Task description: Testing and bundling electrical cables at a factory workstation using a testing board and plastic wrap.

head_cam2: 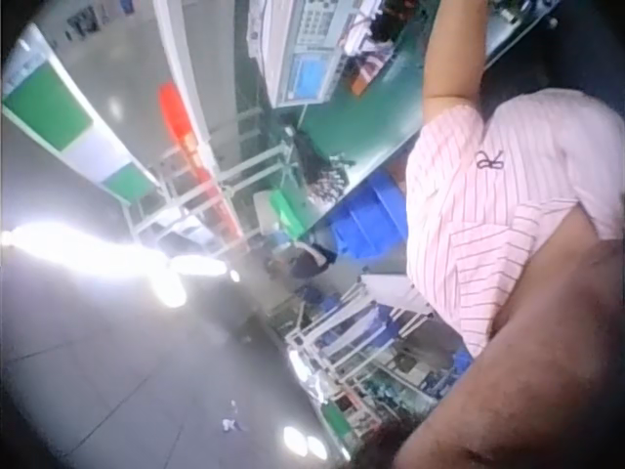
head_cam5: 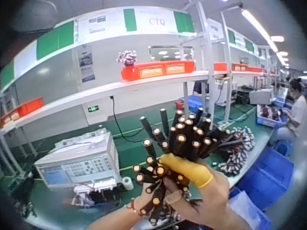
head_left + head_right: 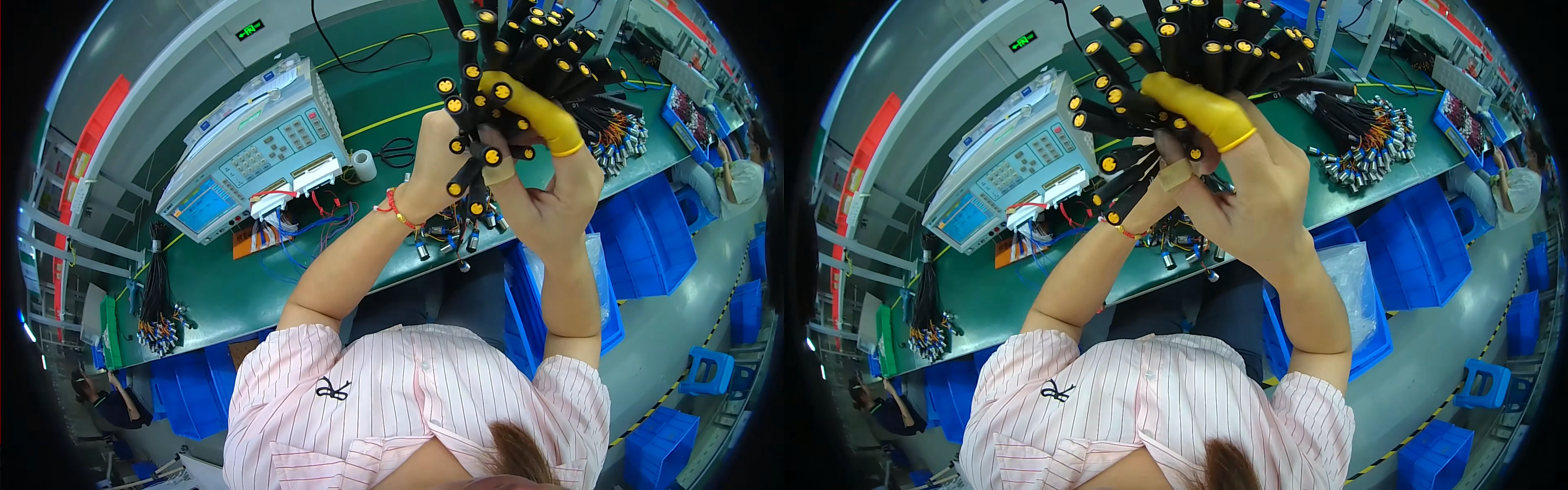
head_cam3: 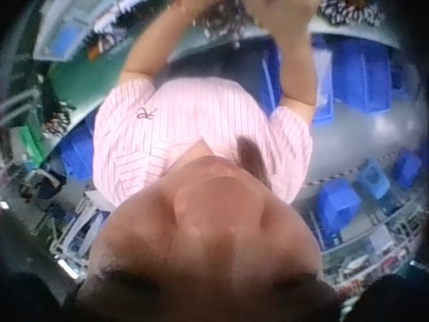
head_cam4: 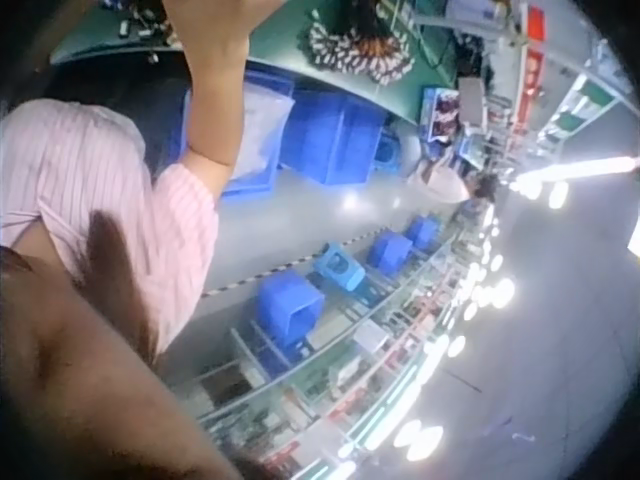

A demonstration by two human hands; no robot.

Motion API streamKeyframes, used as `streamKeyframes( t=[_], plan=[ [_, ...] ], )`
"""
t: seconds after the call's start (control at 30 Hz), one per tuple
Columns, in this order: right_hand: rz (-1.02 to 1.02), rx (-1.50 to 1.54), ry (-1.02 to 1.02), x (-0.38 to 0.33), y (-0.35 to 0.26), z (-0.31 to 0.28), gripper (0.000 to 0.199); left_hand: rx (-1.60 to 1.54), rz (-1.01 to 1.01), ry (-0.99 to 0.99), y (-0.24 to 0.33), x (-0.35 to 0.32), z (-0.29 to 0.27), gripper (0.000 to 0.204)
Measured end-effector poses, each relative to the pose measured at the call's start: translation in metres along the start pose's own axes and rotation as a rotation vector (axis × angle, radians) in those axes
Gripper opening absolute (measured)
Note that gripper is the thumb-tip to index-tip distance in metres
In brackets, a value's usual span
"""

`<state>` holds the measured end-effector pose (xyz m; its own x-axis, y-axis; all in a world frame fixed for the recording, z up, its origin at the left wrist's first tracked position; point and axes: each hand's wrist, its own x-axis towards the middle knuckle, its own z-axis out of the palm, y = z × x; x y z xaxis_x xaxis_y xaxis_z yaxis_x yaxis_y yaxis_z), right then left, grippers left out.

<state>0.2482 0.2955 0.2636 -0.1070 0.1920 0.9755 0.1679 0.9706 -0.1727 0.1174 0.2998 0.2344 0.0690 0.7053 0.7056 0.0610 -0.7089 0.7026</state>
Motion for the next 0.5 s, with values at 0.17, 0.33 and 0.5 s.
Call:
streamKeyframes(
  t=[0.17, 0.33, 0.5],
  plan=[
    [0.011, -0.006, 0.055, -0.005, -0.003, -0.001, 0.041, 0.183, -0.002, 0.091, -0.01, -0.001, 0.006, 0.023],
    [-0.033, -0.02, 0.045, -0.003, -0.002, 0.001, 0.038, 0.236, 0.018, 0.023, -0.009, -0.001, -0.001, 0.019],
    [-0.087, -0.132, -0.045, 0.004, -0.005, -0.004, 0.037, 0.231, 0.051, 0.038, 0.006, 0.002, 0.001, 0.017]
  ],
)
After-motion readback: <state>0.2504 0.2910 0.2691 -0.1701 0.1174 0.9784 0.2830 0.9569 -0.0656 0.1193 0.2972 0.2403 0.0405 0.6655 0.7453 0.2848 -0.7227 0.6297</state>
